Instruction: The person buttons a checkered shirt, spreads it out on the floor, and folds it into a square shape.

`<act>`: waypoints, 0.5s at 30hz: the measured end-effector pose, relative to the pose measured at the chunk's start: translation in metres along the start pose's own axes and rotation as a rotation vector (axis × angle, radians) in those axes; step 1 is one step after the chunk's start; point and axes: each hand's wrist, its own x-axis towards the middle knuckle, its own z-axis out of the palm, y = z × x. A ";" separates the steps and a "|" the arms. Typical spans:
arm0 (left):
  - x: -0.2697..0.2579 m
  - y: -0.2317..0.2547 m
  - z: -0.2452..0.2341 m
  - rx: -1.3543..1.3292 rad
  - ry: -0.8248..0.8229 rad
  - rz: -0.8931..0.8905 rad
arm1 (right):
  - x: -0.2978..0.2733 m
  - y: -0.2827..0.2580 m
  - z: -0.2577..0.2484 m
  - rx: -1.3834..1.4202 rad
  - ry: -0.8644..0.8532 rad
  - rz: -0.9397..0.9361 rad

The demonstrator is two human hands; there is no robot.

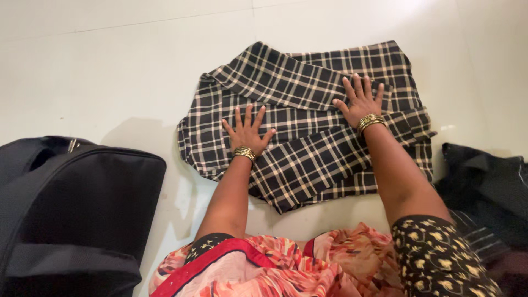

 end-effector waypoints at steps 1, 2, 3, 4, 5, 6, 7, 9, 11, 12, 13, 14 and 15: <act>0.001 0.000 0.001 -0.003 0.009 0.001 | -0.001 -0.010 -0.009 -0.025 0.021 -0.001; 0.002 0.000 0.003 -0.008 0.015 0.005 | -0.003 -0.028 -0.020 -0.050 0.017 -0.011; 0.001 0.000 0.004 -0.013 0.001 -0.001 | -0.009 -0.056 -0.028 -0.076 0.014 -0.022; 0.001 -0.001 0.004 -0.015 -0.010 -0.003 | -0.018 -0.088 -0.035 -0.101 0.014 -0.030; 0.002 -0.001 0.005 -0.017 -0.021 -0.006 | -0.031 -0.120 -0.040 0.179 -0.165 -0.010; 0.003 -0.002 0.006 0.001 -0.015 -0.001 | -0.049 -0.146 -0.043 0.250 -0.019 -0.249; 0.005 -0.003 0.007 0.019 -0.010 0.003 | -0.067 -0.171 -0.041 0.301 -0.209 -0.234; 0.005 -0.002 0.008 0.022 0.000 0.005 | -0.079 -0.186 -0.034 0.304 -0.227 -0.361; 0.005 0.001 0.006 -0.004 0.007 0.010 | -0.079 -0.168 -0.018 0.198 0.125 -0.626; 0.004 0.003 0.007 -0.009 -0.001 0.006 | -0.082 -0.144 -0.009 0.237 0.016 -0.473; 0.004 0.001 0.007 -0.015 -0.009 0.002 | -0.075 -0.113 -0.004 0.276 -0.091 -0.318; 0.005 0.001 0.006 -0.021 -0.016 0.001 | -0.065 -0.080 0.000 0.315 -0.192 -0.160; 0.005 0.001 0.005 -0.016 -0.029 0.002 | -0.056 -0.044 0.004 0.205 -0.294 -0.017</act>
